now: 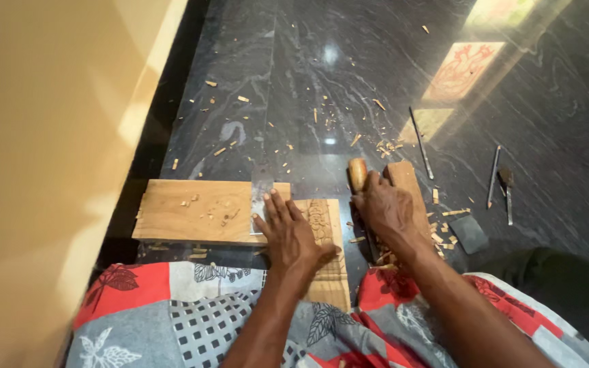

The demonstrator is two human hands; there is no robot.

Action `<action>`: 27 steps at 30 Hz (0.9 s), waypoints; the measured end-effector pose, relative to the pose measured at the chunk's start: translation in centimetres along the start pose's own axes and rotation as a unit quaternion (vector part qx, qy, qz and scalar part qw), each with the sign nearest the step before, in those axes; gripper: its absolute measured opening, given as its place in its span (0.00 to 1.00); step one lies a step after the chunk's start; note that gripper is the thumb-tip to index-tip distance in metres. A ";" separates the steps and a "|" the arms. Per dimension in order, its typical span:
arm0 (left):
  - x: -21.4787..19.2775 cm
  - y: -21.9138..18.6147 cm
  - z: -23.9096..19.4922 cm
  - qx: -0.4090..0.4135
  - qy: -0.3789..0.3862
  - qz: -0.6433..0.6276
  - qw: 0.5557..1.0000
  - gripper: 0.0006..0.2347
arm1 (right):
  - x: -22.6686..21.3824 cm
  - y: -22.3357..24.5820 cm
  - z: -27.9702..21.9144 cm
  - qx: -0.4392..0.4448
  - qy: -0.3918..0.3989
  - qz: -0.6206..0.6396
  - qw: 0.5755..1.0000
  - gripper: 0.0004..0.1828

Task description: The person carves a wooden block using a chisel and a wooden mallet. They repeatedly strike the chisel to shape the wood, creating wood shavings. The person occasionally switches to a knife to refine the carved details.

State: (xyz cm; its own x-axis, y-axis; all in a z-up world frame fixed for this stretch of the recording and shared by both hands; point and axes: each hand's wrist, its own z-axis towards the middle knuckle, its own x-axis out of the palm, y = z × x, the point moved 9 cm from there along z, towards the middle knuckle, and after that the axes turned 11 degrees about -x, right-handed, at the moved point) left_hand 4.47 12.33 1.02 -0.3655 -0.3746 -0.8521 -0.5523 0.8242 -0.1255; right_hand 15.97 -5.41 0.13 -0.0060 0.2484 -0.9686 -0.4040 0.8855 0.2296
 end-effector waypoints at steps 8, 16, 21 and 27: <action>-3.7 2.4 1.2 0.079 -0.141 -0.348 0.923 0.39 | -3.7 1.0 -0.8 0.083 -0.024 0.205 0.975 0.25; -3.8 -7.0 -8.4 0.321 -0.054 -0.507 0.798 0.21 | -16.2 6.6 -7.9 -0.075 -0.244 0.345 0.903 0.38; -4.1 -8.1 -11.0 0.468 -0.241 -0.238 0.816 0.12 | -18.8 2.0 -15.0 0.000 -0.238 0.461 0.855 0.35; -0.9 -10.7 -11.6 0.561 -0.306 -0.011 0.769 0.08 | -9.9 1.5 -17.4 -0.033 0.002 0.252 0.967 0.35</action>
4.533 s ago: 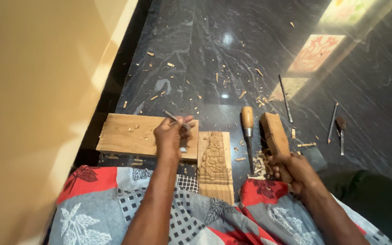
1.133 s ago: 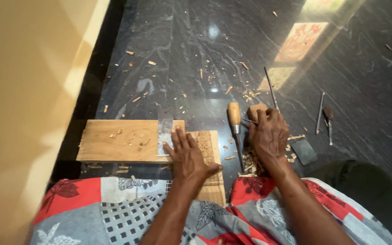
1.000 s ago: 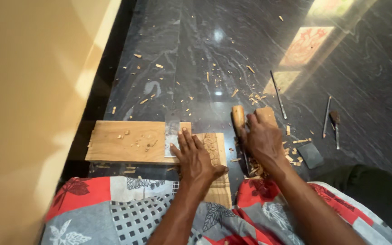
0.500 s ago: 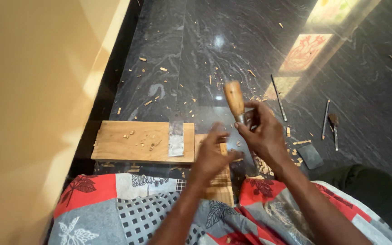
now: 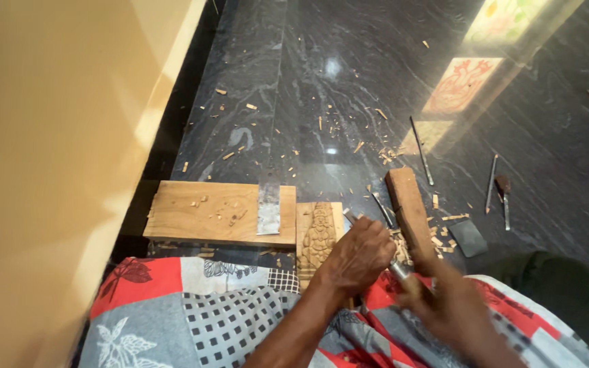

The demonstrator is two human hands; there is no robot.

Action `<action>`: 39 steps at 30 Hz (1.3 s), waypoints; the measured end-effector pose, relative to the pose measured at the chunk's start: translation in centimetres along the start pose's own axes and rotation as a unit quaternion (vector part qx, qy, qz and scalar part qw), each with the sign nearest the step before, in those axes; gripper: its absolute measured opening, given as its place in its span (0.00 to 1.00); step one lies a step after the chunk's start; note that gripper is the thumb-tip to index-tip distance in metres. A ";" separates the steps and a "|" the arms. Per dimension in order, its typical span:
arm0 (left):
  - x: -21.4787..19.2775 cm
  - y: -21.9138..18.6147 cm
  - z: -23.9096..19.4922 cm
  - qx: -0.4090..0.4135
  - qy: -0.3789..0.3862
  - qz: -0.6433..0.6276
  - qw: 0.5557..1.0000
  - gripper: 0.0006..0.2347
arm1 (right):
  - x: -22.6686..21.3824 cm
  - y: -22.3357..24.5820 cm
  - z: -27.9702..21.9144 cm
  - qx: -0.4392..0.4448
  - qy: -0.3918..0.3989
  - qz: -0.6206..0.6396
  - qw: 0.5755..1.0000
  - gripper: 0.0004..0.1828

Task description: The person carves a wooden block using a chisel and a wooden mallet. They repeatedly strike the chisel to shape the wood, creating wood shavings. The person occasionally switches to a knife to refine the carved details.

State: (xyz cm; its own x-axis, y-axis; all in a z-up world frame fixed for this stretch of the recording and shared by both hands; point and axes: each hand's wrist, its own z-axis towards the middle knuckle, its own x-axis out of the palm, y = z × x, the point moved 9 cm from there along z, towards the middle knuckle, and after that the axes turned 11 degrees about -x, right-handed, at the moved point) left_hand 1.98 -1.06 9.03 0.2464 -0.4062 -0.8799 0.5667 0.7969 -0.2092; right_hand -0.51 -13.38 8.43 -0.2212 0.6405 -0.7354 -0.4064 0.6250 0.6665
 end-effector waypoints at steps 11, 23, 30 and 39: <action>-2.2 10.0 -4.7 -0.480 0.104 -0.028 0.870 0.42 | 7.2 0.8 2.9 -0.111 -0.042 -0.102 0.988 0.27; 4.3 7.4 -9.3 -0.468 0.344 0.057 0.812 0.64 | 9.4 0.0 1.9 -0.039 -0.012 -0.026 0.999 0.31; 4.6 7.7 -9.1 -0.461 0.323 0.073 0.823 0.62 | 12.8 -2.1 1.9 -0.054 0.063 -0.079 0.993 0.39; 4.9 7.8 -9.3 -0.453 0.350 0.061 0.818 0.65 | 12.5 -1.6 1.8 -0.073 0.009 -0.075 0.994 0.35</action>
State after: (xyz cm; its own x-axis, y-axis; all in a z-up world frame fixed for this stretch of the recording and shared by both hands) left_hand 0.25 7.30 -0.86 -0.4324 -0.1961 -0.8801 -0.3222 0.9452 -0.0523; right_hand -1.05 -5.57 -1.67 -0.1643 0.5360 -0.8281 -0.5608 0.6398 0.5254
